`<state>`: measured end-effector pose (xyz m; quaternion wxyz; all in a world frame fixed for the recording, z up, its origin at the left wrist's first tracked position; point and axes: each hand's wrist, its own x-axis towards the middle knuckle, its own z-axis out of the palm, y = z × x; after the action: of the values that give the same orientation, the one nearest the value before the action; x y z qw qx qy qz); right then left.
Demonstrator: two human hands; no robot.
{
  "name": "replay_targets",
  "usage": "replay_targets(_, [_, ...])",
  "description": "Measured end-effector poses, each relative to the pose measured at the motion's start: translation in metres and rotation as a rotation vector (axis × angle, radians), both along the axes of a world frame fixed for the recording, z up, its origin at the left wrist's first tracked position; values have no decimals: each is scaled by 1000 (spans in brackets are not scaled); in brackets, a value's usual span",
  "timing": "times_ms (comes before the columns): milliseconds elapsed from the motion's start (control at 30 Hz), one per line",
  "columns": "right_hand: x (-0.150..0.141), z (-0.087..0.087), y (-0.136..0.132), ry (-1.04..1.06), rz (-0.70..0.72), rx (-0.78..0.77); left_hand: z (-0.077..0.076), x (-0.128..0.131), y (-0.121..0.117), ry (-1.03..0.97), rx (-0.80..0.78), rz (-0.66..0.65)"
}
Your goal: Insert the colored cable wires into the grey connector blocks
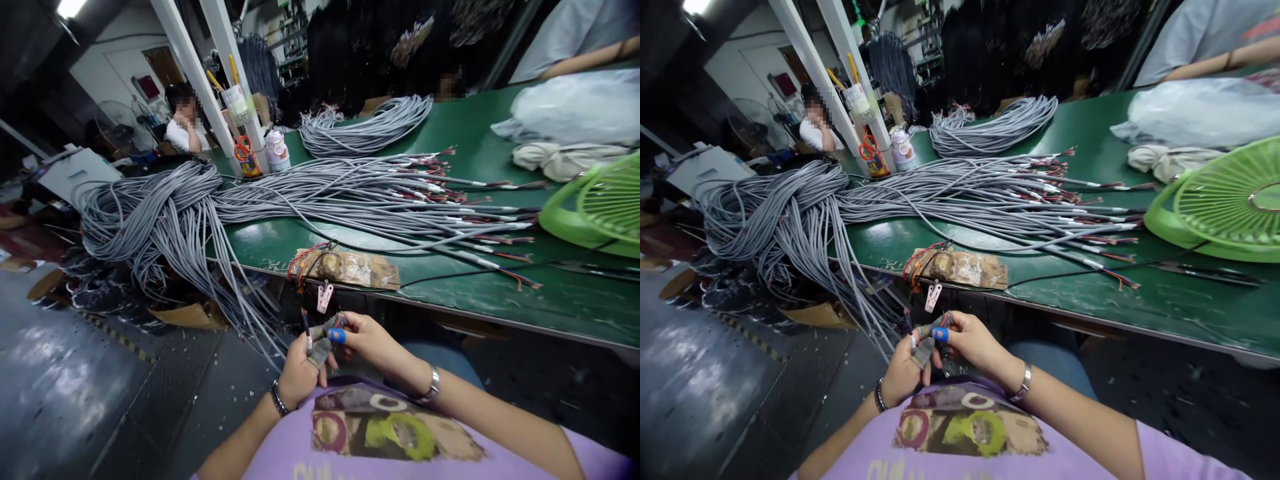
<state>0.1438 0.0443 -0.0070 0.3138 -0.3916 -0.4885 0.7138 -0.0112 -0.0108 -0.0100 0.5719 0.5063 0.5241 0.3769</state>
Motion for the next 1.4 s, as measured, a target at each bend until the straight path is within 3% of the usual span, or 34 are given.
replay_targets(100, [-2,-2,0,-12,-70,-67,-9,1,-3,-29,-36,38])
replay_targets(333, [-7,1,9,-49,156,77,-1,-6,5,-85,-199,-67])
replay_targets(567, [-12,-9,12,-93,118,84,-10,-10,7,-19,-121,72])
replay_targets(733, [-8,-13,11,-118,80,247,-14,-9,6,-18,-140,100])
replay_targets(967, [-10,-7,11,-242,128,395,-13,-8,10,14,-228,33])
replay_targets(1100, [-11,-5,12,-112,88,244,-14,-6,10,-117,-183,149])
replay_targets(1233, [-12,-6,10,118,168,73,-14,-1,9,-240,-125,354])
replay_targets(1400, [-12,-12,7,126,96,100,-14,5,8,-329,-75,521])
